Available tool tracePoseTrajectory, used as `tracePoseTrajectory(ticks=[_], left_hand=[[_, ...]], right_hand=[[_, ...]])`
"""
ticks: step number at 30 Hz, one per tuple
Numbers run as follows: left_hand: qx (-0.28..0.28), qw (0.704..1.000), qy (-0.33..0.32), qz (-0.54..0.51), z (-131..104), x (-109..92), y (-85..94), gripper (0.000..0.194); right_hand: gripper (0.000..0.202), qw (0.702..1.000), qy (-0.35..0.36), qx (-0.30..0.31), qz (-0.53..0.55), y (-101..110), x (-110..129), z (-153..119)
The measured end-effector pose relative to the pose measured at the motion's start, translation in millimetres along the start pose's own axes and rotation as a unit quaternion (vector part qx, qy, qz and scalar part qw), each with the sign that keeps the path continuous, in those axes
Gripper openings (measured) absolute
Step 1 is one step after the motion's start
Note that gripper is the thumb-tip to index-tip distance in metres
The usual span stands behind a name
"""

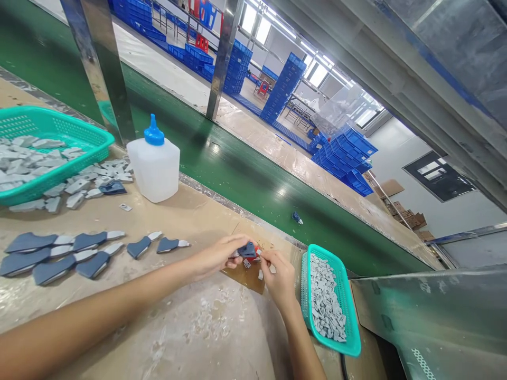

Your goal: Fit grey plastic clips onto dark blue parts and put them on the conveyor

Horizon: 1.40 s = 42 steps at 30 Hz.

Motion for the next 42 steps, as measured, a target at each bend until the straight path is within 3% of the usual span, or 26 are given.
tracePoseTrajectory(ticks=[6, 10, 14, 18, 23, 26, 37, 42], left_hand=[[0.088, 0.982, -0.018, 0.164, -3, 0, -4.1, 0.029], [0.051, 0.959, -0.091, 0.265, -5, -7, -2.8, 0.042], [0.016, 0.940, -0.125, 0.316, -11, -15, -4.1, 0.024], [0.002, 0.942, -0.111, 0.316, -10, -13, -3.5, 0.021], [0.027, 0.949, -0.105, 0.295, -4, -6, -2.0, 0.020], [0.034, 0.956, -0.097, 0.275, -3, -5, -1.7, 0.018], [0.043, 0.946, -0.135, 0.292, -7, -5, -5.5, 0.014], [0.042, 0.965, -0.118, 0.230, -9, -1, -7.6, 0.015]], right_hand=[[0.017, 1.000, -0.013, 0.002, 0.005, 1, -1, 1], [0.017, 1.000, -0.010, 0.009, 0.004, -3, -1, -2], [0.016, 1.000, -0.022, -0.009, -0.004, -5, -3, -3], [0.013, 0.996, -0.089, -0.017, 0.020, 1, -6, 0], [0.010, 0.970, -0.169, -0.056, 0.168, 18, 3, 6], [0.014, 0.966, -0.157, -0.034, 0.202, 22, 14, 8], [0.019, 0.990, -0.057, 0.001, 0.126, 19, 29, 6], [0.017, 0.984, -0.063, 0.004, 0.164, 17, 31, 4]])
Point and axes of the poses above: each hand's wrist, its own z-axis towards the middle knuckle, its own y-axis out of the back of the hand, x = y × z, the point moved 4 cm from there along z, towards the middle knuckle, and after that the axes turned 3 degrees about -z, right-handed, at the moved point
